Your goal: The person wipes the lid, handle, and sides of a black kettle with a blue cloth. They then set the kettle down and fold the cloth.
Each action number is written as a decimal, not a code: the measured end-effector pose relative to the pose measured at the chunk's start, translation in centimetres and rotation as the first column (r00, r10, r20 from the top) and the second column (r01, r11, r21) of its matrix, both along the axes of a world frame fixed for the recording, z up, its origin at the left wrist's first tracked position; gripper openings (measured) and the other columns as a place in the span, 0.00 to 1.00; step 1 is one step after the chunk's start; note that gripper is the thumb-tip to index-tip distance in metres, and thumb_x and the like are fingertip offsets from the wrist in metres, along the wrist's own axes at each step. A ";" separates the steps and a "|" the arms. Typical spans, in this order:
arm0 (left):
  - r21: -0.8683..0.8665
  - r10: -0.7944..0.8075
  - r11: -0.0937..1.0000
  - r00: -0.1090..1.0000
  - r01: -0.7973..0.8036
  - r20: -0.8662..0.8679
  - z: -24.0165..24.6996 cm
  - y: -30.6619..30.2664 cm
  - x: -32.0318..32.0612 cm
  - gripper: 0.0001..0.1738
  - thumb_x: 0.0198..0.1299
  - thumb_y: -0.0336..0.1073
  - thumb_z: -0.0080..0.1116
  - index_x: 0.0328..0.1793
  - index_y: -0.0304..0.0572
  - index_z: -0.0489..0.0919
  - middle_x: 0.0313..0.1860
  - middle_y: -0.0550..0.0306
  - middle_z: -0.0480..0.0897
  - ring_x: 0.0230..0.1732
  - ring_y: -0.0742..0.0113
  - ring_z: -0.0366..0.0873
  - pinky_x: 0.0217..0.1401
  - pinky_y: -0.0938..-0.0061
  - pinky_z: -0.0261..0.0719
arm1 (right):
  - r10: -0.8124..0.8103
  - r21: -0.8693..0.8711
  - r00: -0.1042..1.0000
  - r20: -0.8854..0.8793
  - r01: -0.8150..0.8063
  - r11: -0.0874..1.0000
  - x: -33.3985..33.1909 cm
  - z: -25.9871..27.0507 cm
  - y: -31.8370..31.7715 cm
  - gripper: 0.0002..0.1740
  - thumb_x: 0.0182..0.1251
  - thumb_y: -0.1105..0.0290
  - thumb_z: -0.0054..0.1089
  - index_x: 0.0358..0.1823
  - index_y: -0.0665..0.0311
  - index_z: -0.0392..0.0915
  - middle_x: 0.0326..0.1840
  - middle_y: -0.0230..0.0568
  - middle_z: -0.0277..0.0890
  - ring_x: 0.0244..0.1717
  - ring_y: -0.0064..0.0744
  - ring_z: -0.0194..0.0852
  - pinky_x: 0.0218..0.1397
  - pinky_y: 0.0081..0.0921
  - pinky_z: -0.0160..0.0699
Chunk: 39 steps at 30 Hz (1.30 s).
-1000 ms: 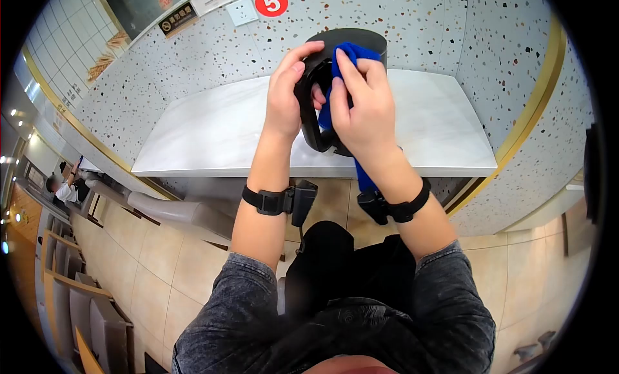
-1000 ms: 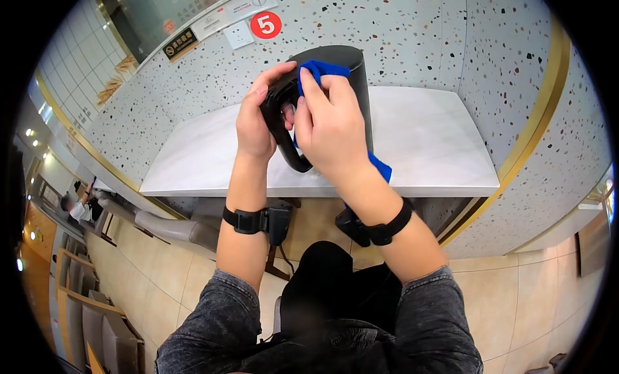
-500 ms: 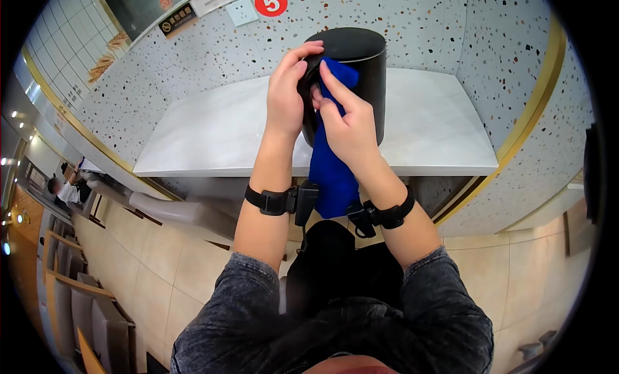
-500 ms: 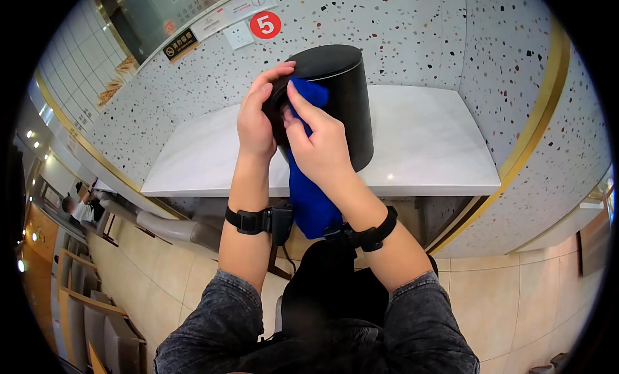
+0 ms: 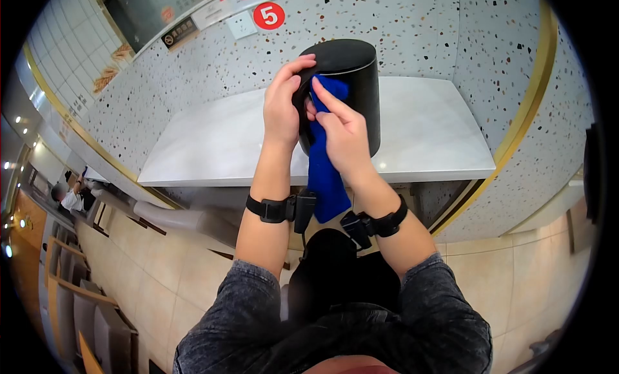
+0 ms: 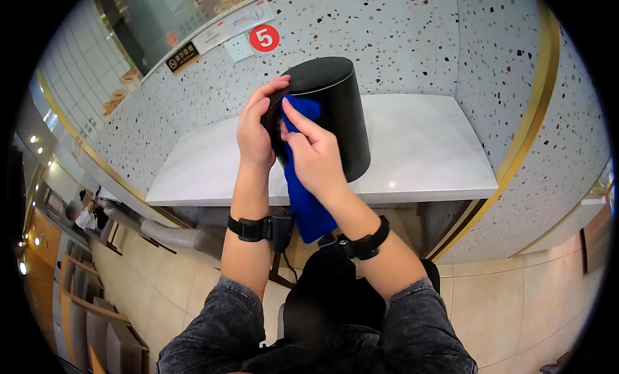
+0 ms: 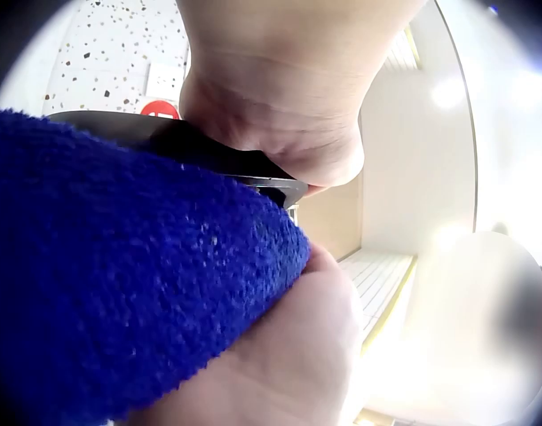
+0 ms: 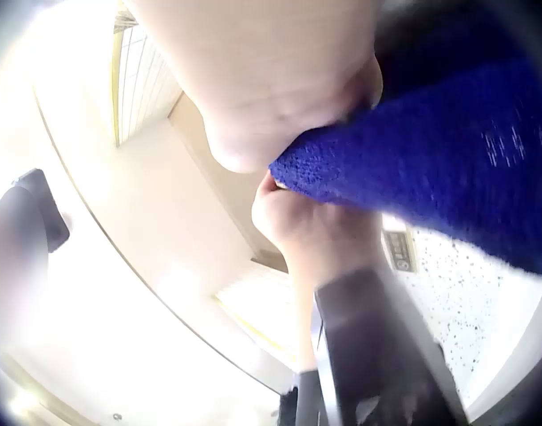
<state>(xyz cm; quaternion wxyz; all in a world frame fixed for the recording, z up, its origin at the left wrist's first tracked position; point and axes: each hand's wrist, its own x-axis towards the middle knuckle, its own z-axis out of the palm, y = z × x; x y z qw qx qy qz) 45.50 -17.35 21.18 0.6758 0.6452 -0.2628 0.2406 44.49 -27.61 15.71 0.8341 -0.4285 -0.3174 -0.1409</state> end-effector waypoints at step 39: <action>-0.072 0.151 0.985 0.985 -0.157 -0.077 0.0 1.3 0.6 0.11 0.68 0.34 0.54 0.49 0.33 0.80 0.58 0.49 0.82 0.17 0.77 0.73 0.17 0.84 0.70 | -0.668 -0.431 0.444 0.597 0.880 0.199 8.5 5.4 -20.1 0.14 0.64 0.67 0.50 0.29 0.67 0.82 0.35 0.48 0.76 0.41 0.48 0.75 0.46 0.37 0.72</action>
